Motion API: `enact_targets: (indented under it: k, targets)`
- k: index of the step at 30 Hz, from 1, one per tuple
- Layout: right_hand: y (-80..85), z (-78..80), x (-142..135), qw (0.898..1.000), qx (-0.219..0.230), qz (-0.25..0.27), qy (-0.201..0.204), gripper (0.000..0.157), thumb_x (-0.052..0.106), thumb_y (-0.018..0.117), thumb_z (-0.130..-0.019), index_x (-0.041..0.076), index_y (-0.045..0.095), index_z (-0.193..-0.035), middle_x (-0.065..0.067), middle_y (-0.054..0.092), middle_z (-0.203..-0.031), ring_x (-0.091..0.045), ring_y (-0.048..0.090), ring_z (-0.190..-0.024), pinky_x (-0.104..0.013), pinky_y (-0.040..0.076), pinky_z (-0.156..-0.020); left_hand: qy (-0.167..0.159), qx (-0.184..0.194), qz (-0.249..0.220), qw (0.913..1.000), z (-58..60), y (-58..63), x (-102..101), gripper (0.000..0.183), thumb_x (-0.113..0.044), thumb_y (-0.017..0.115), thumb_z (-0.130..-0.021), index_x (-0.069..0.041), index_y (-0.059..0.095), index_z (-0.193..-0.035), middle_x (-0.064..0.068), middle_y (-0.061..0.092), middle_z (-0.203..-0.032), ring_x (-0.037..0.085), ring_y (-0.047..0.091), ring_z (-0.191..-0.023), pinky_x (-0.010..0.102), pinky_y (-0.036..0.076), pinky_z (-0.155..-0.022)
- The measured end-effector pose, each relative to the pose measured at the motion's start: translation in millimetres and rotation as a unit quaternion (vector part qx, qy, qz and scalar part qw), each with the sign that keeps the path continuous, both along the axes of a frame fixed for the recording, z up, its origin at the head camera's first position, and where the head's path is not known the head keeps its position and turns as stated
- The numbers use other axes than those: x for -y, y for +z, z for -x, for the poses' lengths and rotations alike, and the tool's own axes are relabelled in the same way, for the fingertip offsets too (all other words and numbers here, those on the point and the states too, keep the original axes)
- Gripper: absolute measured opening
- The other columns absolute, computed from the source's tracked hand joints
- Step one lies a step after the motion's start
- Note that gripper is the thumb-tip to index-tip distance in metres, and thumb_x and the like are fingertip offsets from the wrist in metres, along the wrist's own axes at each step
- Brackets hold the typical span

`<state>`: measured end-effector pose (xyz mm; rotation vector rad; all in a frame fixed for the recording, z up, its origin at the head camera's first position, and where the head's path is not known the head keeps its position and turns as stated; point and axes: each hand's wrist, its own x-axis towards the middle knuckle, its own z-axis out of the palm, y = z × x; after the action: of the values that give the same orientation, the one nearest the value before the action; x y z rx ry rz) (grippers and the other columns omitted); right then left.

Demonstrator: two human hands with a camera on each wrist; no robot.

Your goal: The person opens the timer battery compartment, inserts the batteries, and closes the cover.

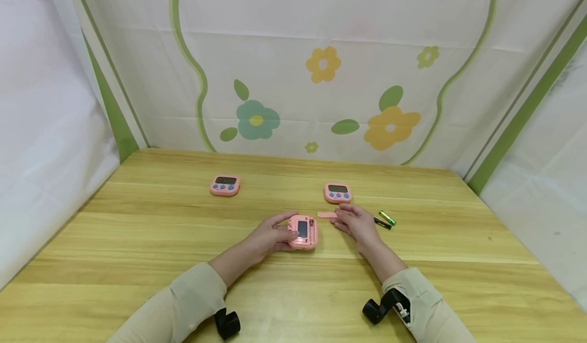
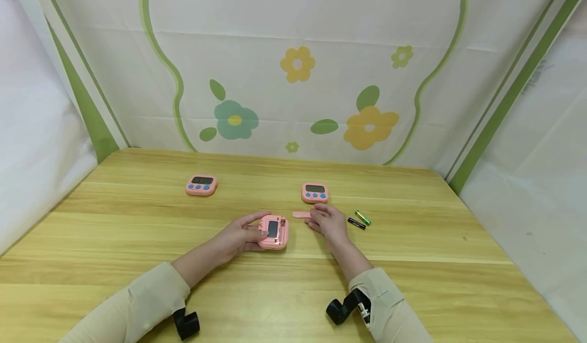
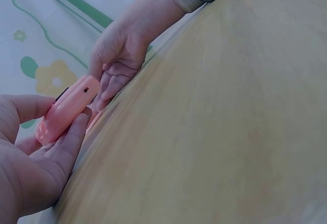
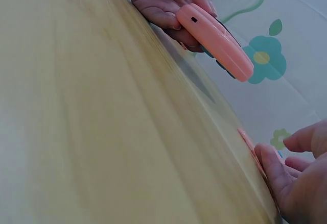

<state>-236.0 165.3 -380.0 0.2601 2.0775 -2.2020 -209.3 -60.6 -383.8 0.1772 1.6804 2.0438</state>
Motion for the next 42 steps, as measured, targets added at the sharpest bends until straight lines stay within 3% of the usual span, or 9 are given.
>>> enact_targets:
  k: [6, 11, 17, 21, 30, 38, 42]
  targets:
    - [3.3, 1.8, -8, 1.000, -0.022, 0.013, 0.015, 0.037, 0.001, 0.056, -0.082, -0.010, 0.045, -0.115, -0.022, 0.052, -0.108, -0.019, 0.059, -0.081, -0.030, 0.048, -0.075, 0.001, 0.000, 0.001, 1.0000, -0.8, -0.5, -1, 0.059, -0.001, 0.059, -0.079, -0.007, 0.034, -0.132, 0.019, 0.055, -0.104, 0.021, 0.058, -0.078, 0.034, 0.050, -0.070]
    - [14.1, 0.7, -27, 0.997, -0.062, -0.010, 0.044, 0.040, 0.008, 0.061, -0.080, -0.010, 0.047, -0.113, -0.014, 0.059, -0.095, -0.021, 0.059, -0.081, -0.035, 0.047, -0.077, 0.000, -0.001, -0.003, 1.0000, -0.7, -1.3, 0, 0.059, 0.000, 0.058, -0.079, -0.006, 0.034, -0.132, 0.019, 0.056, -0.103, 0.021, 0.059, -0.077, 0.035, 0.050, -0.070]
    - [36.6, -5.4, -47, 0.985, -0.126, -0.102, 0.057, 0.038, 0.009, 0.057, -0.083, -0.013, 0.045, -0.111, -0.015, 0.058, -0.093, -0.016, 0.058, -0.080, -0.035, 0.047, -0.077, 0.004, -0.002, -0.007, 1.0000, -1.7, 0.6, 1, 0.059, 0.000, 0.058, -0.079, -0.006, 0.034, -0.132, 0.020, 0.055, -0.104, 0.021, 0.058, -0.078, 0.035, 0.049, -0.071]
    - [41.7, -9.8, -64, 0.976, -0.150, -0.145, 0.058, 0.034, 0.012, 0.058, -0.083, -0.008, 0.048, -0.109, -0.009, 0.058, -0.092, -0.012, 0.057, -0.081, -0.031, 0.047, -0.077, 0.005, 0.000, -0.007, 1.0000, -2.6, 2.3, 1, 0.059, 0.000, 0.058, -0.079, -0.006, 0.033, -0.133, 0.019, 0.055, -0.104, 0.020, 0.058, -0.077, 0.035, 0.050, -0.071]
    - [36.5, -21.1, -102, 0.968, -0.184, -0.154, 0.078, 0.027, 0.016, 0.058, -0.084, 0.004, 0.054, -0.107, -0.004, 0.056, -0.101, -0.008, 0.053, -0.092, -0.015, 0.043, -0.077, 0.005, -0.003, -0.006, 1.0000, -1.5, 0.4, 0, 0.059, -0.001, 0.058, -0.079, -0.005, 0.033, -0.132, 0.018, 0.056, -0.102, 0.019, 0.058, -0.075, 0.035, 0.050, -0.070]
    - [23.5, -21.3, -122, 0.965, -0.199, -0.153, 0.074, 0.041, 0.013, 0.056, -0.085, -0.012, 0.043, -0.115, -0.007, 0.054, -0.107, -0.005, 0.050, -0.094, -0.012, 0.040, -0.079, 0.003, -0.002, -0.007, 1.0000, -0.8, -1.4, 1, 0.058, 0.000, 0.058, -0.079, -0.006, 0.034, -0.132, 0.017, 0.056, -0.098, 0.017, 0.057, -0.072, 0.035, 0.050, -0.070]
    - [12.8, -17.2, -129, 0.966, -0.192, -0.164, 0.060, 0.040, 0.014, 0.056, -0.084, -0.011, 0.045, -0.114, -0.012, 0.053, -0.109, -0.009, 0.050, -0.096, -0.013, 0.040, -0.079, 0.003, -0.004, -0.009, 0.9999, -0.6, -1.3, 1, 0.058, 0.000, 0.058, -0.079, -0.006, 0.034, -0.132, 0.016, 0.057, -0.096, 0.016, 0.056, -0.070, 0.035, 0.050, -0.070]
